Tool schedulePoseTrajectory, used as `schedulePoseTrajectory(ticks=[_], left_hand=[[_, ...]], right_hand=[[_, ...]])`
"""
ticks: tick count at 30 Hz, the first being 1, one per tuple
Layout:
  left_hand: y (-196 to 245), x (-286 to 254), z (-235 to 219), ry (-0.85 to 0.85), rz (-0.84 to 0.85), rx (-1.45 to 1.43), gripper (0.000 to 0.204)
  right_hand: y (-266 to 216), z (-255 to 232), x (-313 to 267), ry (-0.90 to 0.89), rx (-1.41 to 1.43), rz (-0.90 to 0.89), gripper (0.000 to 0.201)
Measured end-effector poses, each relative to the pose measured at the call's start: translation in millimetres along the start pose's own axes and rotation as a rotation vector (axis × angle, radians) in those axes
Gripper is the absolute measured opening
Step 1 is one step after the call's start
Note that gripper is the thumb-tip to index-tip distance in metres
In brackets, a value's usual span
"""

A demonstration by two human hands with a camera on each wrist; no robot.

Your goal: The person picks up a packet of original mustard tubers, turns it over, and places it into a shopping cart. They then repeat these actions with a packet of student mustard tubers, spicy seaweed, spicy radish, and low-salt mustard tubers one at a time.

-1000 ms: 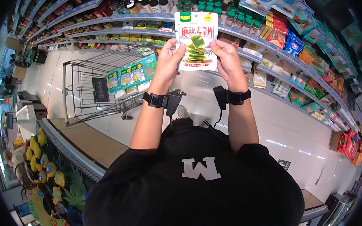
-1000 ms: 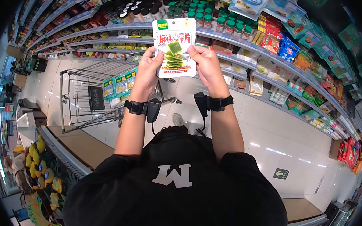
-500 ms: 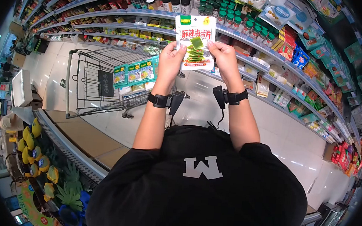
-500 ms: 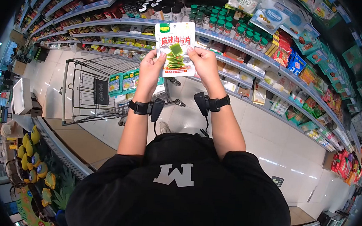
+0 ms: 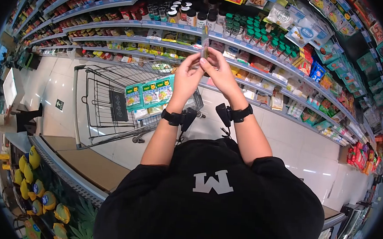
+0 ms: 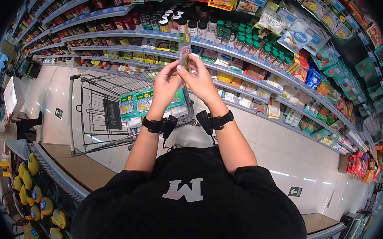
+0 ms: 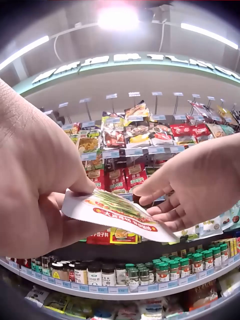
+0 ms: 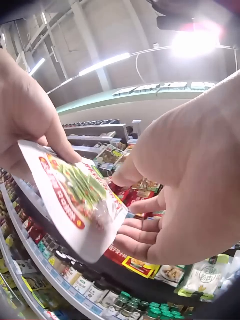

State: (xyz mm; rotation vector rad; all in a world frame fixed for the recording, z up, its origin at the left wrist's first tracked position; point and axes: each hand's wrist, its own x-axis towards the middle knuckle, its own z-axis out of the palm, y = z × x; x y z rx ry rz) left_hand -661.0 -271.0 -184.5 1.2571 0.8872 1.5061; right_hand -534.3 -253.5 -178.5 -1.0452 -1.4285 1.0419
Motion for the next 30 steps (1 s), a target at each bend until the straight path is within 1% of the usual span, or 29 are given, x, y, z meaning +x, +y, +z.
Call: schedulePoseTrajectory(ticks=[1,2,3,4,5,6,7,8,10,11,13,14,15,16,17,20,22,24,28,29,30], left_hand=[[1,1,-4,-0.076,0.066,0.135,0.032],[0,2,-12,-0.137,0.202,0.413,0.034],[4,0,-14,-0.133,0.292,0.530,0.032],[8,0,-17,-0.125,0.387,0.646,0.031],[5,3,-24,-0.130,0.387,0.643,0.031],[3,7,-33,-0.061,0.355,0.626,0.029],[1,11,-40,0.009,0.323,0.609,0.027],[-3,15,-44,0.138,0.263,0.490,0.025],[4,19,-47,0.267,0.114,0.485,0.023],[0,23,-54,0.274,0.114,0.485,0.023],[-9,30,-70,-0.028,-0.170,0.082,0.030],[-14,29,-73,-0.019,-0.167,0.088,0.030],[-16,28,-70,0.021,-0.105,0.133,0.032],[-8,26,-67,0.059,-0.047,0.179,0.035],[1,21,-66,0.038,-0.164,0.112,0.032],[-1,19,-69,0.061,-0.167,0.031,0.032],[2,19,-72,0.053,-0.157,0.037,0.032],[1,18,-78,0.056,-0.117,0.023,0.032],[-9,15,-87,0.064,-0.096,-0.031,0.032],[-12,13,-91,0.030,-0.154,-0.060,0.031],[-20,12,-91,0.037,-0.167,-0.060,0.031]], right_hand=[[-2,5,-1,0.009,-0.004,0.006,0.046],[-5,8,-2,0.008,0.262,0.168,0.043],[-8,11,-1,0.007,0.529,0.324,0.039],[-5,12,2,0.013,0.528,0.324,0.039],[0,11,7,0.018,0.590,0.308,0.035],[0,12,10,0.021,0.652,0.292,0.032],[0,12,12,0.012,0.655,0.289,0.032],[-1,13,13,0.013,0.653,0.291,0.032],[-4,13,15,-0.043,0.564,0.350,0.033],[-2,15,17,-0.049,0.563,0.352,0.033],[2,22,19,-0.089,0.481,0.276,0.034],[3,26,21,-0.100,0.486,0.276,0.034],[5,30,22,-0.076,0.470,0.272,0.035],[5,33,23,-0.050,0.455,0.270,0.035],[6,33,24,-0.060,0.498,0.287,0.037],[13,34,30,-0.083,0.553,0.254,0.039],[9,37,30,-0.082,0.531,0.267,0.038],[5,43,29,-0.075,0.659,0.309,0.037],[9,50,28,-0.117,0.666,0.333,0.038],[12,49,27,-0.126,0.655,0.336,0.037],[18,49,25,-0.126,0.657,0.352,0.037]])
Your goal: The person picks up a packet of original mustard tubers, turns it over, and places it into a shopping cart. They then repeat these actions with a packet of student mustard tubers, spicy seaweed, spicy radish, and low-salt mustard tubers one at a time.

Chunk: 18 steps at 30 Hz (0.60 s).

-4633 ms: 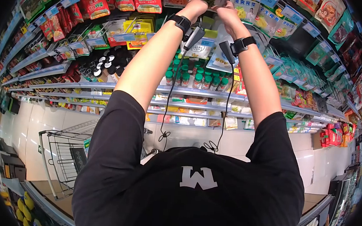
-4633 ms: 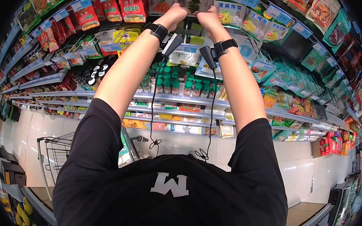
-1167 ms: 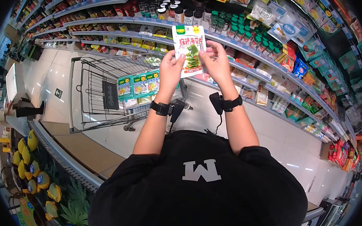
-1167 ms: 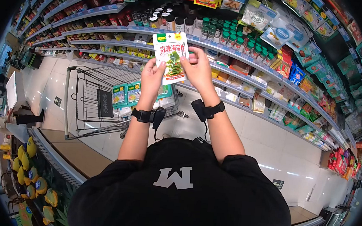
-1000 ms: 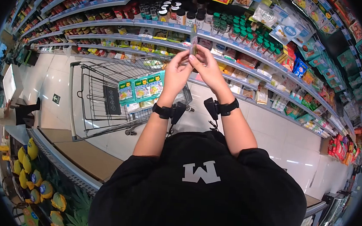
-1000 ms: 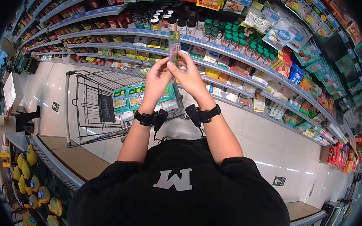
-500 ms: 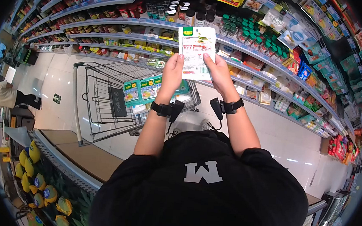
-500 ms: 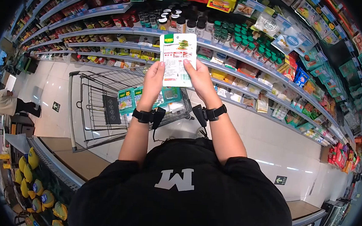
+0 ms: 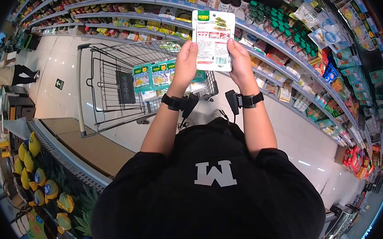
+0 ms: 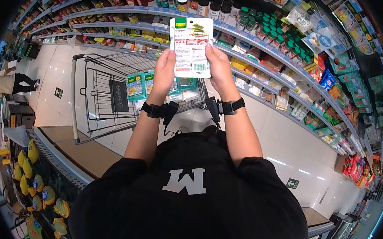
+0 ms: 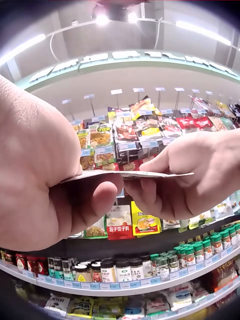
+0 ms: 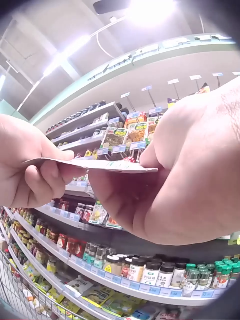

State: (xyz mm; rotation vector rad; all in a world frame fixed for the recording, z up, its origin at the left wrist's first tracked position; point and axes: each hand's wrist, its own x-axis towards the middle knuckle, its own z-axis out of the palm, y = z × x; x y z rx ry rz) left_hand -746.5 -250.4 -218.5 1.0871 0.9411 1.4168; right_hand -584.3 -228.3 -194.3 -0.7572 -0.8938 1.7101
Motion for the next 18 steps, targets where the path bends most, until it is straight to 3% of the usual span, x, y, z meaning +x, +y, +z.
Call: schedulePoseTrajectory(ticks=[2,6,15,18], left_hand=[[-16,2,1,0.039,0.083,0.018,0.030],[-34,-5,8,0.033,-0.029,-0.113,0.030],[-109,-7,-15,0.125,-0.353,-0.018,0.032],[-145,-6,-26,0.156,-0.382,0.088,0.031]], right_hand=[[9,-8,5,0.057,0.007,0.021,0.036],[31,-25,8,0.127,0.032,0.112,0.035],[95,-83,28,0.146,0.046,0.336,0.035],[119,-105,40,0.133,-0.011,0.399,0.034]])
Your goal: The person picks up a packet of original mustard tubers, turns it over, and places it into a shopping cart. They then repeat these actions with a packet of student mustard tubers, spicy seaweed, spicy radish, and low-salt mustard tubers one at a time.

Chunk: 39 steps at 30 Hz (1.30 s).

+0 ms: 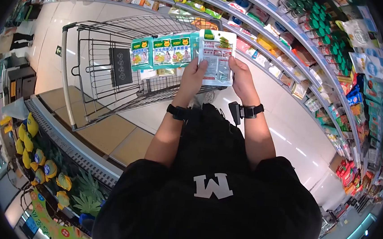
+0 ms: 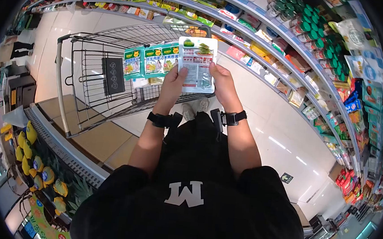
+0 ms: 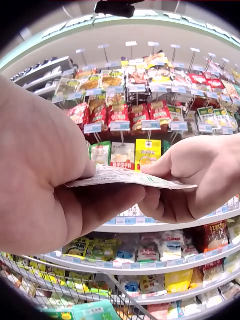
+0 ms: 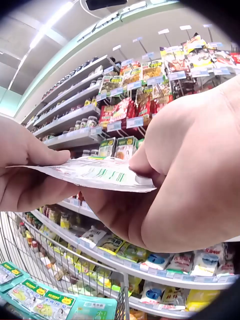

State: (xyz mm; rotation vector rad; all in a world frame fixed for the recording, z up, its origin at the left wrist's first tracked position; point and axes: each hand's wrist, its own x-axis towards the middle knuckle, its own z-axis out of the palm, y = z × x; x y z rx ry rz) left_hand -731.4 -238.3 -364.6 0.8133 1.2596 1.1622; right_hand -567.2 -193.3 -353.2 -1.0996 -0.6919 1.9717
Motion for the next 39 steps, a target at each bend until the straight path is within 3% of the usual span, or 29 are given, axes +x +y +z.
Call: schedulePoseTrajectory(ticks=[2,5,6,8,10,12,14,15,18,20,22,23,25,32,35,37,39], left_hand=[[-17,6,2,0.068,0.002,0.014,0.029],[-35,16,-3,0.159,0.035,0.126,0.027],[-41,20,-4,0.193,0.063,0.206,0.026],[-22,21,8,0.239,-0.029,0.140,0.023],[-25,23,10,0.227,0.190,0.716,0.028],[-43,28,6,0.189,0.198,0.747,0.037],[-43,31,6,0.172,0.321,0.908,0.039],[-47,33,1,0.146,0.300,0.848,0.039],[-89,51,-33,0.163,0.365,0.909,0.039],[-96,64,-48,0.318,0.179,0.774,0.034],[-137,84,-68,0.339,0.127,0.686,0.032],[-136,92,-74,0.339,0.124,0.680,0.032],[-135,105,-81,0.053,-0.363,0.170,0.028],[-164,122,-80,0.101,-0.366,0.254,0.017],[-180,129,-80,0.163,-0.269,0.179,0.016],[-182,137,-81,0.159,-0.289,0.547,0.020],[-189,148,-79,0.210,-0.274,0.625,0.022]], right_hand=[[13,-10,19,-0.005,0.032,0.052,0.033],[36,-16,42,0.220,-0.607,-0.117,0.053],[44,-14,47,0.221,-0.598,-0.109,0.053],[59,-14,55,0.108,-0.644,-0.271,0.054],[69,-6,59,0.029,-0.541,-0.236,0.051],[76,-3,67,-0.014,-0.240,-0.060,0.046],[81,-6,78,0.016,-0.209,-0.029,0.042],[86,-11,84,0.055,-0.174,-0.007,0.038],[101,-31,105,0.128,-0.176,0.132,0.030],[112,-41,118,0.082,-0.271,0.091,0.027],[109,-37,124,0.059,-0.297,0.045,0.025],[111,-38,129,0.053,-0.311,0.052,0.025],[116,-42,139,0.070,-0.339,0.030,0.024],[142,-61,171,0.231,-0.607,0.037,0.025],[145,-62,179,0.287,-0.751,0.051,0.030],[153,-66,190,0.340,-0.874,0.073,0.032],[161,-69,205,0.387,-0.998,0.092,0.034]])
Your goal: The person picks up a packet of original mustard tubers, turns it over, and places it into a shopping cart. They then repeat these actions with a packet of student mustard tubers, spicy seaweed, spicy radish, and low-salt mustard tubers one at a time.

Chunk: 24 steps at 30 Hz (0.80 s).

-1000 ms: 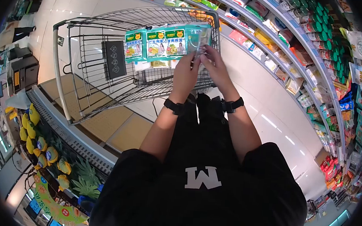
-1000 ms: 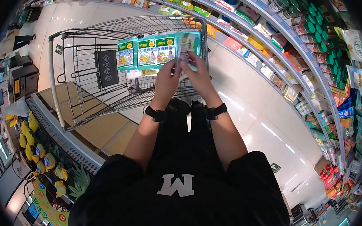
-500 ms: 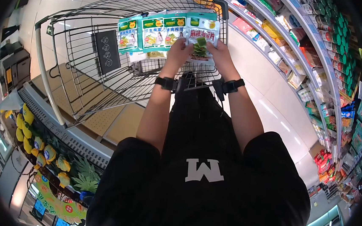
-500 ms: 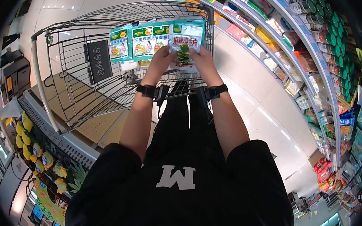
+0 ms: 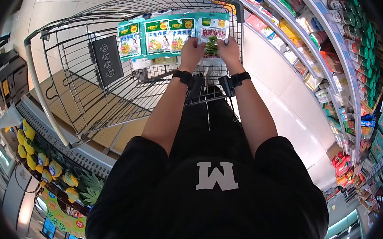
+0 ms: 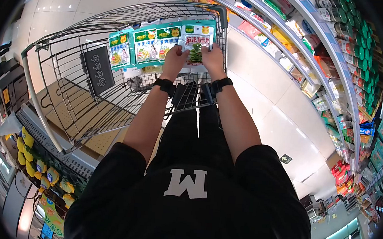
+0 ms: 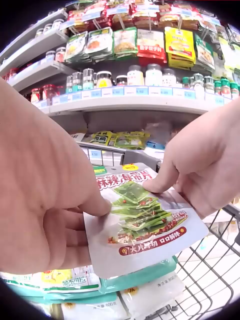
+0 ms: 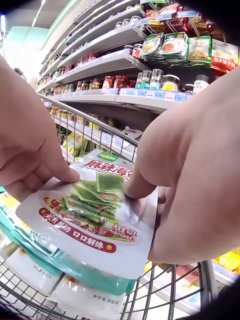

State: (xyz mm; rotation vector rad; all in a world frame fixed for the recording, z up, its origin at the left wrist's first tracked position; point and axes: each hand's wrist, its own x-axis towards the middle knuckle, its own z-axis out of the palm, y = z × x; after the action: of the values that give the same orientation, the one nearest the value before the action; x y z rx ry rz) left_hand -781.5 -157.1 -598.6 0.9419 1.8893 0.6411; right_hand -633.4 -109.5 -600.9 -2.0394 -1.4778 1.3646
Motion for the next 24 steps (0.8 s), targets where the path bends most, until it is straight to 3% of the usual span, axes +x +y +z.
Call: schedulePoseTrajectory(ticks=[2,4,8,15,21,23,24], left_hand=[[-4,13,8,0.065,0.004,0.068,0.025],[-18,30,20,0.188,0.162,0.202,0.028],[-29,33,33,0.195,0.137,0.271,0.029],[-30,31,37,0.231,0.169,0.236,0.028],[-20,22,22,0.214,0.251,0.277,0.031],[-13,14,9,0.045,0.161,0.128,0.028],[-14,11,1,-0.030,0.093,0.219,0.032]], right_hand=[[4,10,14,0.045,-0.129,-0.029,0.037],[6,18,27,0.035,-0.162,-0.002,0.038],[23,37,38,0.090,-0.252,0.006,0.039],[10,45,23,0.175,-0.240,0.040,0.042],[2,37,7,0.221,-0.185,-0.061,0.053],[-3,22,-4,0.176,-0.080,-0.183,0.054],[-6,14,-10,0.165,-0.105,-0.180,0.048]])
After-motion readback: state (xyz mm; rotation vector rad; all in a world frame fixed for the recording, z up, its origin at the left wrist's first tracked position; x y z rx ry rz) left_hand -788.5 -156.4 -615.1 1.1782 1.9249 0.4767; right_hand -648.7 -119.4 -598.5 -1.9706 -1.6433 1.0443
